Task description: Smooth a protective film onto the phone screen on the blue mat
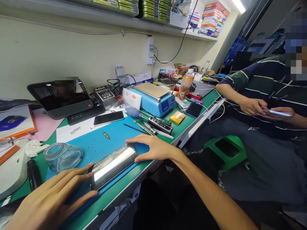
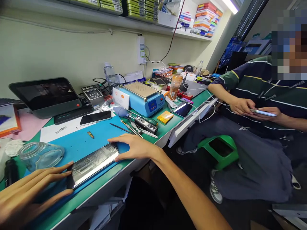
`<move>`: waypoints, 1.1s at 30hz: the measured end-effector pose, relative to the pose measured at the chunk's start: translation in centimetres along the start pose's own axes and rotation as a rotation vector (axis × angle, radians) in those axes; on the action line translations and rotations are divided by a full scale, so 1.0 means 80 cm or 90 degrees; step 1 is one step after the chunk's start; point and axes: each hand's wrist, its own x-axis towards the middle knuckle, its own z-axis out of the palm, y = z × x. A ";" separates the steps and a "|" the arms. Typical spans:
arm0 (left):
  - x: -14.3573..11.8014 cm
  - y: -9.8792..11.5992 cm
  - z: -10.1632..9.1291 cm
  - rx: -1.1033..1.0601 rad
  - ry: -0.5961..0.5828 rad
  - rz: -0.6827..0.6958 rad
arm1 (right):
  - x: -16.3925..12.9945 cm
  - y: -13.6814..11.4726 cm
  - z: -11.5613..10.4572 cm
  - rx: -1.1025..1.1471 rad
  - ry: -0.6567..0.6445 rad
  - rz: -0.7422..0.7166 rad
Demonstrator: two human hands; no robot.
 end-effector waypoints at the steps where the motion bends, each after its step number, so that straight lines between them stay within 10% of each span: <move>1: 0.001 0.001 -0.002 -0.004 0.002 -0.001 | 0.000 0.001 0.001 -0.006 0.001 -0.003; 33: -0.005 -0.004 0.000 0.003 -0.020 -0.014 | 0.002 -0.006 -0.002 -0.011 -0.013 0.013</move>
